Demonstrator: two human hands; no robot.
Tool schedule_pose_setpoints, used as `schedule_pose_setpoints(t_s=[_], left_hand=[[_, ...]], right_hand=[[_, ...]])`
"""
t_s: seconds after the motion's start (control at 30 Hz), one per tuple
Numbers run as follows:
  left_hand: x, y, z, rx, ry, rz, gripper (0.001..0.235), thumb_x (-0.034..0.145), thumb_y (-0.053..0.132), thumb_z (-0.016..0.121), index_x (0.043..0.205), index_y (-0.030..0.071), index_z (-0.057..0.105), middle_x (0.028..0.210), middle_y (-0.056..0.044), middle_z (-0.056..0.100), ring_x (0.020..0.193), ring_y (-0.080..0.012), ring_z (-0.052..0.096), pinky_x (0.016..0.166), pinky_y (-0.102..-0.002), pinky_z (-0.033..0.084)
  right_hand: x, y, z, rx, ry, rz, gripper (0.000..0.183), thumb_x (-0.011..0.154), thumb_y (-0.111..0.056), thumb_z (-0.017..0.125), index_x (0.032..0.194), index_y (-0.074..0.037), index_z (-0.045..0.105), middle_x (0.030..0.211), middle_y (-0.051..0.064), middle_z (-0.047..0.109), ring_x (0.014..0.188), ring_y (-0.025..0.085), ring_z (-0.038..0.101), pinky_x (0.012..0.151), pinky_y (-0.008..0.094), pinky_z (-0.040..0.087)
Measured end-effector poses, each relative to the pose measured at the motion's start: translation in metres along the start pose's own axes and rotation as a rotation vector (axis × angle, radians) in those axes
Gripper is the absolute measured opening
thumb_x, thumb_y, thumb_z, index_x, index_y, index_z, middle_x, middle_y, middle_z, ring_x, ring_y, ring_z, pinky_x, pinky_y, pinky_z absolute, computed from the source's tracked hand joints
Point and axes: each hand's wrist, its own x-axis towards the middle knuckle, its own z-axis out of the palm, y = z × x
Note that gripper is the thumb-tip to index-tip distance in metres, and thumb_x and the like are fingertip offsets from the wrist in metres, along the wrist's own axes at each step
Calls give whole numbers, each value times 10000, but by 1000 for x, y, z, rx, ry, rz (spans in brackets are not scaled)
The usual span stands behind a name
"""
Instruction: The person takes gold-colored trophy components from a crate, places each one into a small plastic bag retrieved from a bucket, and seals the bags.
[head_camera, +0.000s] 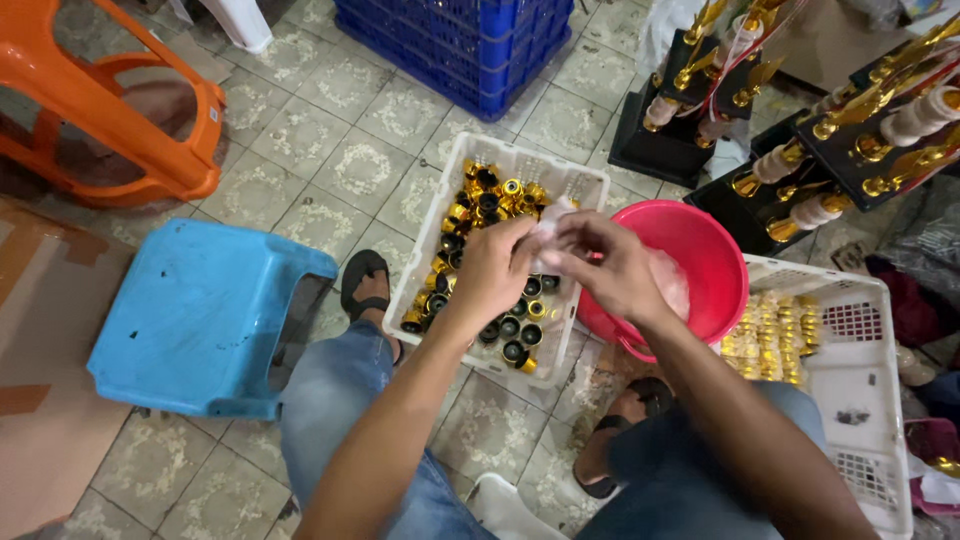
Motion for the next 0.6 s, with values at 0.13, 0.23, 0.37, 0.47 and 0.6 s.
schedule_pose_setpoints(t_s=[0.13, 0.23, 0.37, 0.47, 0.6], left_hand=[[8, 4, -18, -83, -75, -98, 133, 1107, 8, 582, 1063, 35, 705, 789, -120, 707, 641, -192, 716, 578, -276, 607], [10, -12, -23, 129, 126, -17, 88, 1046, -1, 655, 981, 30, 706, 712, -75, 647, 567, -182, 633, 552, -280, 501], [8, -1, -56, 161, 219, -50, 145, 1078, 44, 626, 945, 53, 684, 711, -75, 621, 562, -206, 588, 582, -303, 497], [5, -1, -101, 319, 368, -47, 265, 1123, 152, 607, 871, 82, 647, 603, -99, 596, 519, -308, 621, 552, -405, 470], [4, -39, -146, 578, 478, -104, 366, 1130, 316, 652, 815, 150, 567, 603, -102, 585, 620, -400, 692, 603, -479, 519]], right_hand=[[21, 58, -8, -11, -27, 98, 200, 866, -42, 880, 1016, -109, 766, 821, 6, 743, 745, 109, 657, 662, 248, 535], [29, 64, -13, -210, 84, 70, 196, 815, -72, 867, 969, -153, 776, 748, -3, 723, 656, 93, 642, 580, 215, 508], [52, 71, 1, -106, 62, 59, 142, 885, -93, 845, 1005, -128, 778, 752, 23, 689, 684, 110, 627, 586, 217, 508], [66, 112, 9, -117, 9, 219, 81, 958, -159, 783, 1031, -135, 809, 830, 73, 753, 811, 180, 732, 776, 314, 609], [74, 165, 43, -661, -363, 432, 398, 994, -476, 665, 1120, -148, 851, 1093, 207, 834, 1150, 503, 747, 1051, 572, 549]])
